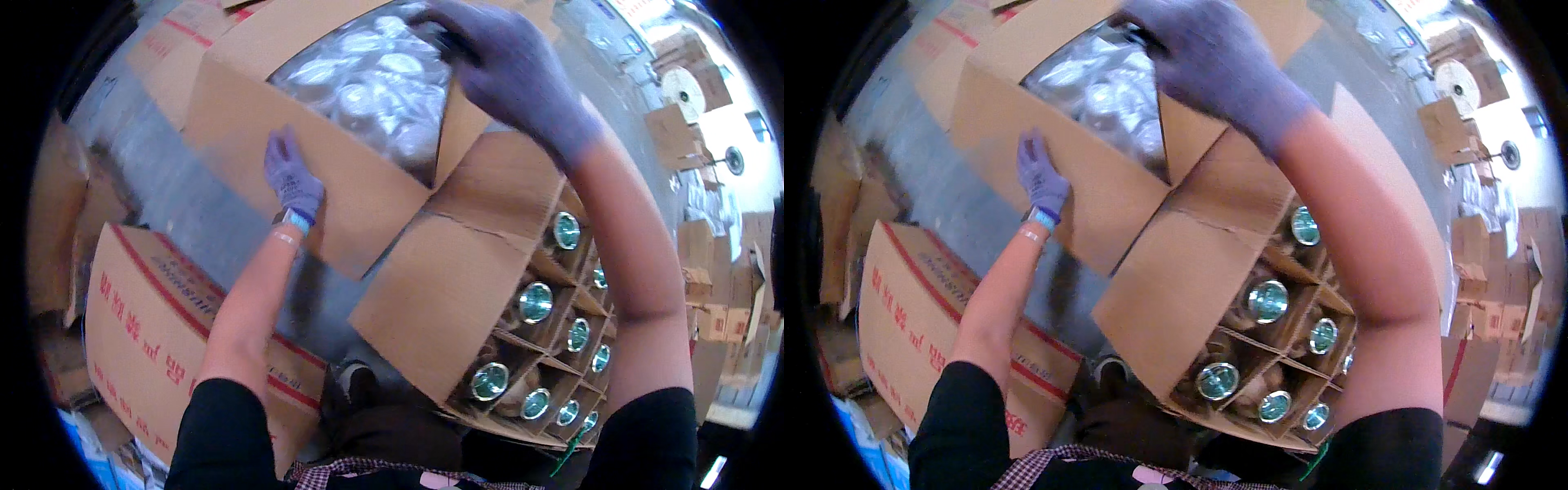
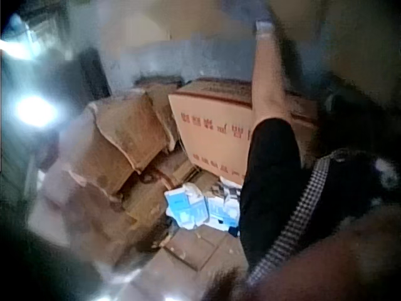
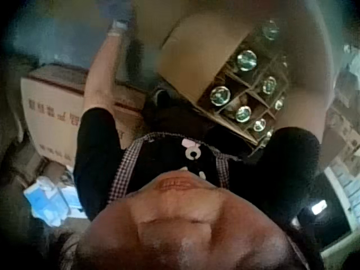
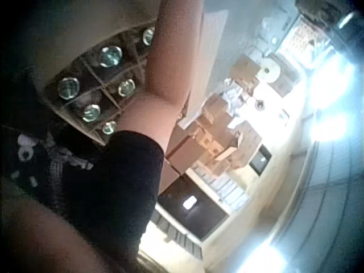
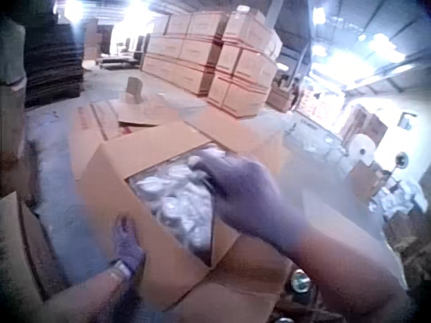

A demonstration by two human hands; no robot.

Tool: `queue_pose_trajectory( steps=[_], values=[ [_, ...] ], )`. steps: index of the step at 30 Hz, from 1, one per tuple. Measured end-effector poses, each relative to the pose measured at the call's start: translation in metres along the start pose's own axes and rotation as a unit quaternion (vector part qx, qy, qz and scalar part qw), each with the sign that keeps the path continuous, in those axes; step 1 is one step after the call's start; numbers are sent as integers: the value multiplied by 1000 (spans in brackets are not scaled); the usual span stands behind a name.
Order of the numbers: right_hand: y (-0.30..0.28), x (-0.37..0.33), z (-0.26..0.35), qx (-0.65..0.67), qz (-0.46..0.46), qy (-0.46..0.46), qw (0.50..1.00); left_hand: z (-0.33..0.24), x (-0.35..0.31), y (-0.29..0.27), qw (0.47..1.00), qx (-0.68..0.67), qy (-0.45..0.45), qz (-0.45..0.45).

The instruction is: The person sits on the warehouse floor and packs small blue boxes into a larger cardboard shipping box. They arrange the blue boxes in rows, place white protective foam pieces into the gaps, and seal the box flaps using a tape dispenser.

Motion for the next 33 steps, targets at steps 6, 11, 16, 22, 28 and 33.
queue_pose_trajectory(
  steps=[6, 11, 16, 22, 28, 33],
  values=[
    [-83, -107, 22, -53, 97, 138, 984, -143, -23, -23, 849, 60, 419, 317],
    [-95, -143, 28, -59, 58, 210, 974, -187, -31, 17, 785, 112, 452, 408],
    [-88, -122, 33, -23, -8, 211, 977, -168, -38, 16, 867, 23, 443, 229],
    [-124, -86, 63, -10, -109, 104, 989, -122, 8, -91, 877, 7, 412, 246],
    [-176, -41, 69, -93, -226, 102, 964, -121, 86, -197, 890, 2, 396, 229],
    [-136, -70, 135, -36, -218, 180, 959, -87, 184, -260, 928, 9, 306, 212]
  ],
)
Point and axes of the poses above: each hand's wrist, its own x-axis towards the middle knuckle, its own y-axis out of the palm, z = x × y, the point moved 9 cm from there along x, towards the middle knuckle, and after that the axes turned 3 degrees about -y, right-handed, at the moved point
